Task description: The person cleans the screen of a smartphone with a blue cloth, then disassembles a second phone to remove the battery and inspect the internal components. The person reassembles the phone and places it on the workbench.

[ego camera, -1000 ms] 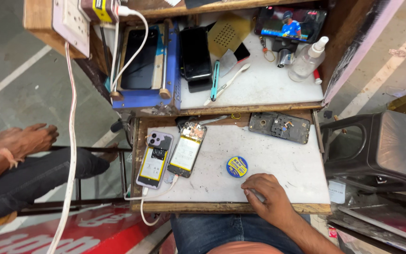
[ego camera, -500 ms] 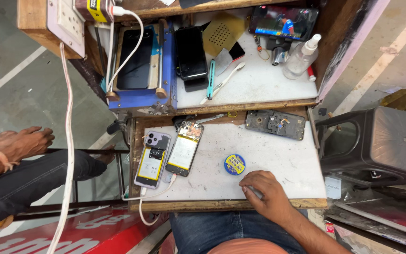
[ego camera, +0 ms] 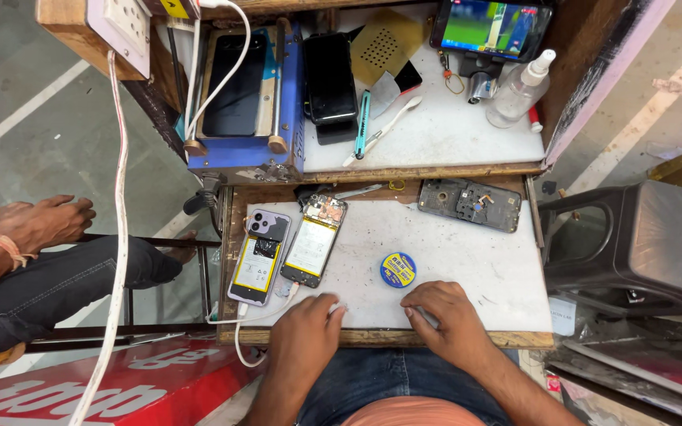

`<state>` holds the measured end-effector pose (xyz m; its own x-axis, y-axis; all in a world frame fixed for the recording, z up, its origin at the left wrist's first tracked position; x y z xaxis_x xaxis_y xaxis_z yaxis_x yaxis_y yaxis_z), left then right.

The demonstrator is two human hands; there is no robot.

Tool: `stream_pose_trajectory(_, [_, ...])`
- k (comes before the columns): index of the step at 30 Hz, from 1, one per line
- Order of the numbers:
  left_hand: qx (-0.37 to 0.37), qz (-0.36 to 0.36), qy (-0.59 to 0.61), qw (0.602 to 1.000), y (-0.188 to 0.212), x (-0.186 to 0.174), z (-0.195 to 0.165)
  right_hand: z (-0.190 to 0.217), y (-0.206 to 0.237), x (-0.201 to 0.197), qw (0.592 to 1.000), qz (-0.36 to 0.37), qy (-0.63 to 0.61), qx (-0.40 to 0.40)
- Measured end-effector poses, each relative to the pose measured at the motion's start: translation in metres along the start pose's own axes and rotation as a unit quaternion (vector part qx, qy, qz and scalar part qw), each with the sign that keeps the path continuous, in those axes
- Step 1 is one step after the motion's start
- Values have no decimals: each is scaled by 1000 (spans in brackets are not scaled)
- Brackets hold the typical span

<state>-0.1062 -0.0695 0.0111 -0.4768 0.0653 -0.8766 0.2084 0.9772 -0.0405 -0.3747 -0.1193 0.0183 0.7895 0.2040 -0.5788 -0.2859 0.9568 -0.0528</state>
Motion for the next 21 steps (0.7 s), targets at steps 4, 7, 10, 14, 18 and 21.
stream_pose_trajectory(4, [48, 23, -10, 999, -47, -7, -38, 0, -2, -1, 1000, -7, 4, 13])
stream_pose_trajectory(7, [73, -20, -19, 997, -58, 10, -32, -2, -5, -1, 1000, -4, 13, 14])
stream_pose_trajectory(10, [117, -117, -21, 986, -57, 26, -21, -2, -7, 0, 999, 18, 39, 19])
stream_pose_trajectory(14, [121, -133, -12, 984, -58, 27, -19, -1, -9, 0, 999, 27, 41, 22])
stream_pose_trajectory(18, [113, -127, -14, 985, -62, 24, -23, -2, -11, -1, 998, 33, 42, 29])
stream_pose_trajectory(21, [114, -127, -15, 985, -63, 27, -20, -3, -11, -1, 998, 36, 37, 34])
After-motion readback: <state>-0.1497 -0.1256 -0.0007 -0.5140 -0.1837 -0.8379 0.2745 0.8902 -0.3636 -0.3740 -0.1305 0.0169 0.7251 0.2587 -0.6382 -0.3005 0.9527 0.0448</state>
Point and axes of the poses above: each hand's wrist, its own y-axis away from the middle knuckle, its own x-axis out of the palm, z = x × y, the point moved 1 cm from there along -y, towards the middle knuckle, and after that the axes turned 15 degrees about x, right-handed, at the moved point
